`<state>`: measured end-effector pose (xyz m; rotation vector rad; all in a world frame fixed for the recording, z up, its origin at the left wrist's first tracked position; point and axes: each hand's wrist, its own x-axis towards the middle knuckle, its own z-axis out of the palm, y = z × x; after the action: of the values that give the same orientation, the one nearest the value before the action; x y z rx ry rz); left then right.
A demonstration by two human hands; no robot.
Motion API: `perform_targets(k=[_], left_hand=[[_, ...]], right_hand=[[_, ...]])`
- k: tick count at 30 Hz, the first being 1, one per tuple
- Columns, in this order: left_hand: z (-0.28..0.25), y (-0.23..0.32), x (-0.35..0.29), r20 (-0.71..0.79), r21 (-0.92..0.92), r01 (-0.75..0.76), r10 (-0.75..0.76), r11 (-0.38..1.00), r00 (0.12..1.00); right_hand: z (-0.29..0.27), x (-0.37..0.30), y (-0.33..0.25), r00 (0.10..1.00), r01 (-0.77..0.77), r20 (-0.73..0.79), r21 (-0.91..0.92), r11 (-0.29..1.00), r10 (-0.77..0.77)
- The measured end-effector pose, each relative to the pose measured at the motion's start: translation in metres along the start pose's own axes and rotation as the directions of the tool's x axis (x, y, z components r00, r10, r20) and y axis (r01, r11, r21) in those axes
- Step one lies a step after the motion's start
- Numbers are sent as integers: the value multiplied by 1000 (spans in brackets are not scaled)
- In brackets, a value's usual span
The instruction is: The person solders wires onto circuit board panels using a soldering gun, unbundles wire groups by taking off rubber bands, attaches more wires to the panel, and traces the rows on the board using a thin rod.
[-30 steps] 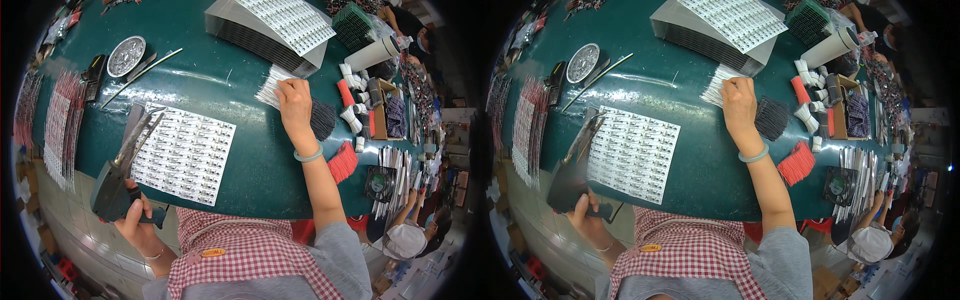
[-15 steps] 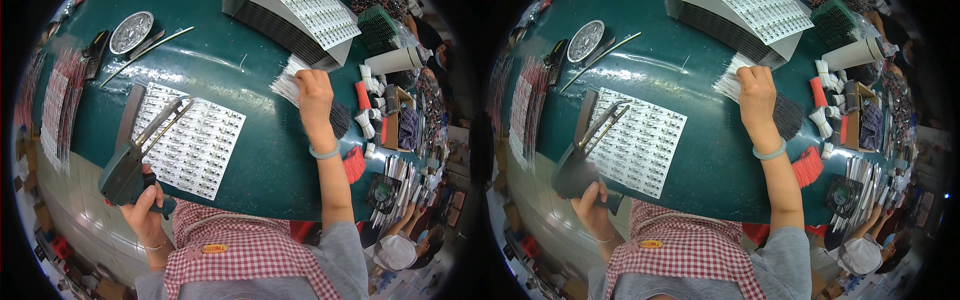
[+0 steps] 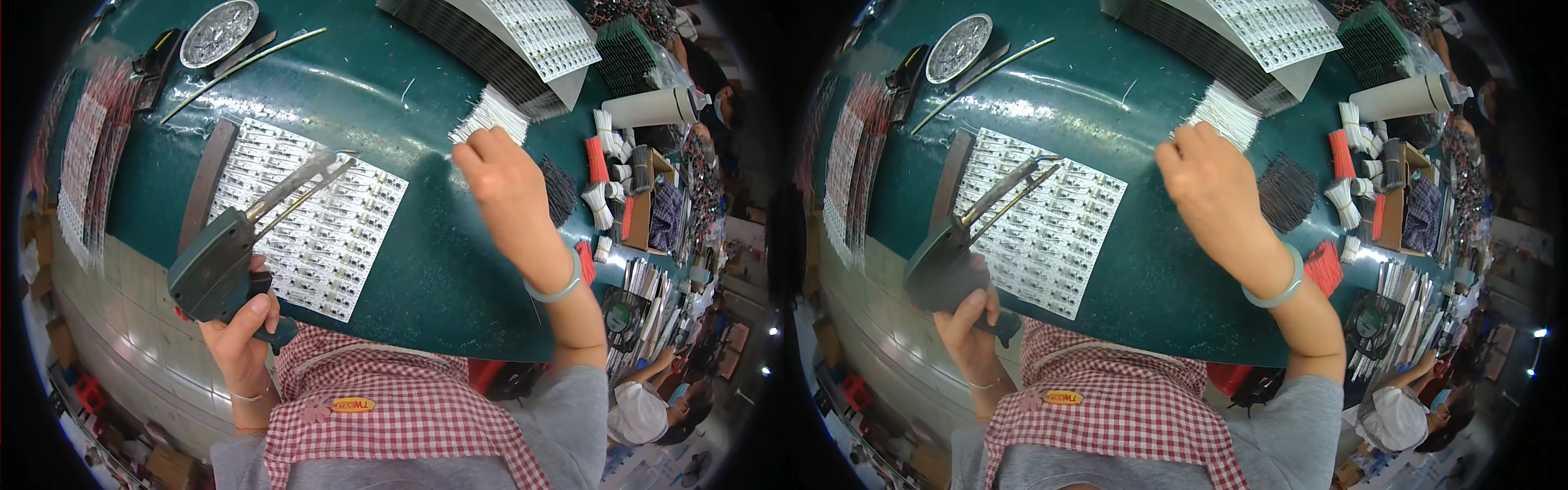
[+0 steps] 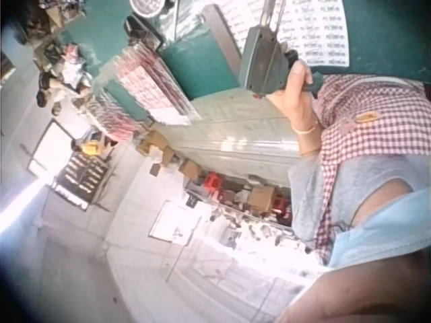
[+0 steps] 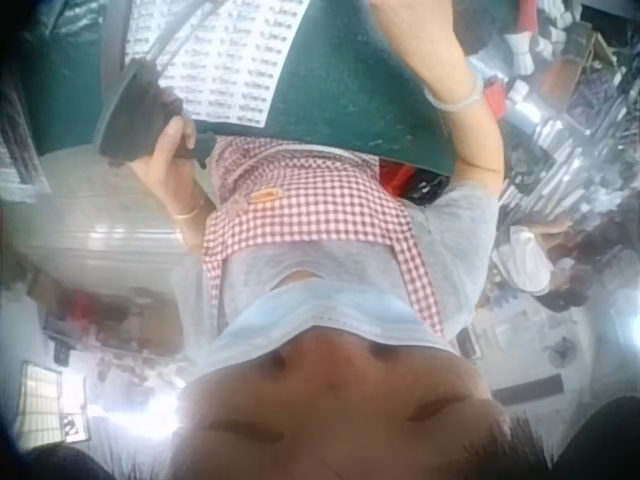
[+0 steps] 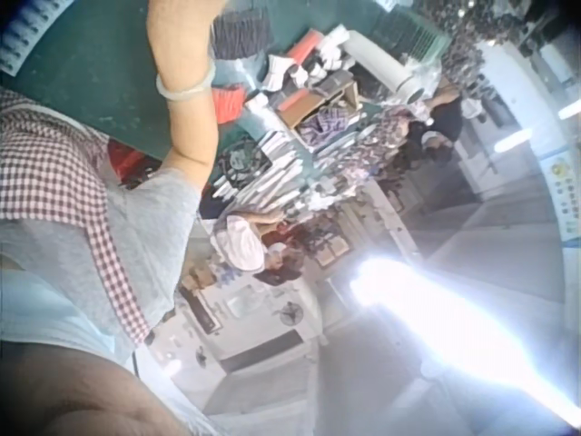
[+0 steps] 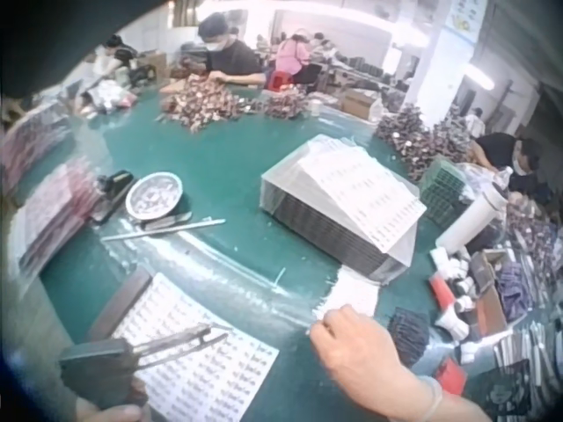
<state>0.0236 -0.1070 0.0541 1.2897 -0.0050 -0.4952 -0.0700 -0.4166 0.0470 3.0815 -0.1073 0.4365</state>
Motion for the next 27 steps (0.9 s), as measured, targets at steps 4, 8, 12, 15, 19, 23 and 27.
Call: perform_targets(k=[4,8,12,15,19,23,27], left_hand=[[6,0,-2,-23,49,27,-25,998,999],[7,-2,-2,5,117,12,-13,993,1000],[2,-2,-7,-3,141,89,-89,986,996],[1,-6,-10,21,348,114,-129,930,991],[5,-12,-8,212,553,-4,-135,833,968],[15,-18,-1,222,599,-77,-73,797,972],[22,-18,5,254,623,-108,-69,775,965]], right_hand=[[8,6,-18,971,193,174,-178,965,-162],[21,7,-23,942,245,280,-191,950,-186],[19,-11,-25,996,39,72,81,996,-45],[30,-23,-39,992,-99,-46,310,946,118],[52,-31,-54,951,-164,-168,437,885,259],[58,-34,-57,932,-177,-212,439,881,293],[60,-34,-57,940,-167,-213,396,903,267]])
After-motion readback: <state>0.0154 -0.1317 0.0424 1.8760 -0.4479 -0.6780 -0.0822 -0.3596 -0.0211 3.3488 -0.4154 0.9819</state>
